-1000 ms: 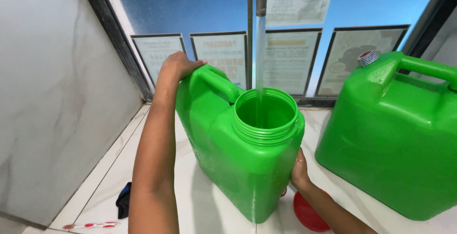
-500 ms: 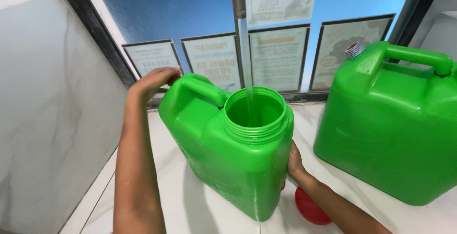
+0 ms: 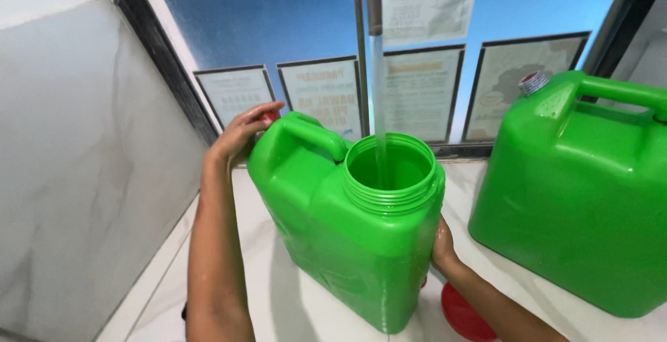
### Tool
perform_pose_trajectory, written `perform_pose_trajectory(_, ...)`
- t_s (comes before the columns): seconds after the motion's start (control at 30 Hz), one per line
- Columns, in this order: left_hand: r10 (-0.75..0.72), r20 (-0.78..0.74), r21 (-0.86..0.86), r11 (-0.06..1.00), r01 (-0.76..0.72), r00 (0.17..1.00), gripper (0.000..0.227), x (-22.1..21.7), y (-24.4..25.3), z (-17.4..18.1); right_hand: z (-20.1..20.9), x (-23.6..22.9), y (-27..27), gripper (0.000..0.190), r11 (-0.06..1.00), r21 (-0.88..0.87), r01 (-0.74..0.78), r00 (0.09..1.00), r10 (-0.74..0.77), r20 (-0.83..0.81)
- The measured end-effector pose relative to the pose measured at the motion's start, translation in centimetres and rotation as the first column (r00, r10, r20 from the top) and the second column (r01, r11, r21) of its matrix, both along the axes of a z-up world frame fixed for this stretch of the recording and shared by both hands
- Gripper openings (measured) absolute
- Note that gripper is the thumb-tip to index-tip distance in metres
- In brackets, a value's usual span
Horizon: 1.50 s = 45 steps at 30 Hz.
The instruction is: The person applies labels to green plastic jerrycans using a heat gun, then washes the jerrycans with a sponge under running water, rinses them, and refills them with water. The person also uses scissors to cut a cap and applies a label to the lid.
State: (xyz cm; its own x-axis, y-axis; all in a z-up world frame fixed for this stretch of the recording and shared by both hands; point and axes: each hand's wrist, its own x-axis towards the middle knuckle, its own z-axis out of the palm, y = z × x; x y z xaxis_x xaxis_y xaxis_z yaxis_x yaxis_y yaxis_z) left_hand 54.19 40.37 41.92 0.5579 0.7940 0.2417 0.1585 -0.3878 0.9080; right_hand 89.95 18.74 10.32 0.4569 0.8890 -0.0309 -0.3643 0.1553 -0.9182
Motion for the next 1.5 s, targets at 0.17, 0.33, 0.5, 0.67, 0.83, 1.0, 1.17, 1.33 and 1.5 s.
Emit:
perform_pose_trajectory(0.17, 0.524, -0.427, 0.292, 0.851, -0.435, 0.737, 0.077, 2.2, 1.4, 2.8, -0.5, 0.1, -0.4, 0.057, 1.0, 0.012, 0.006, 1.0, -0.005, -0.013)
perform_pose_trajectory(0.33, 0.143, -0.233, 0.188, 0.977, -0.099, 0.962, 0.059, 1.8, 0.9, 4.8, -0.7, 0.4, -0.4, 0.054, 0.999, 0.016, 0.038, 0.996, -0.039, 0.083)
perform_pose_trajectory(0.5, 0.556, -0.516, 0.35, 0.831, -0.432, 0.652, 0.049, 2.7, 0.7, 3.9, -1.1, 0.5, -0.1, 0.053, 1.0, 0.015, 0.004, 0.999, -0.005, 0.05)
perform_pose_trajectory(0.67, 0.363, -0.43, 0.268, 0.926, -0.266, 0.827, 0.037, 1.8, 1.2, 3.4, -2.1, 0.7, 0.4, 0.05, 0.996, 0.087, -0.014, 0.998, 0.019, -0.055)
perform_pose_trajectory(0.83, 0.592, -0.511, 0.333, 0.804, -0.492, 0.623, 0.06, 1.7, 0.4, 2.9, -3.9, 1.1, 1.3, 0.048, 0.991, 0.134, -0.01, 1.0, 0.007, 0.021)
perform_pose_trajectory(1.0, 0.466, -0.387, 0.224, 0.884, -0.41, 0.795, 0.048, 1.7, -1.7, 2.5, -6.2, 1.5, 2.3, 0.043, 0.987, 0.163, -0.003, 0.996, 0.017, -0.089)
perform_pose_trajectory(1.17, 0.413, -0.197, 0.211, 0.904, -0.373, 0.889, 0.042, 0.9, -3.2, 1.9, -6.2, 0.7, 2.5, 0.04, 0.984, 0.167, 0.068, 0.996, -0.076, 0.042)
perform_pose_trajectory(1.33, 0.459, 0.04, 0.124, 0.879, -0.461, 0.887, 0.046, -0.1, -2.8, -2.4, -3.3, 0.2, 0.5, 0.049, 0.994, 0.106, 0.038, 0.95, -0.069, 0.304)
perform_pose_trajectory(1.5, 0.618, 0.313, 0.433, 0.583, -0.688, 0.721, 0.047, -5.7, -7.4, -12.1, 0.2, 5.7, -9.5, 0.051, 0.935, -0.165, -0.314, 0.823, 0.354, 0.443)
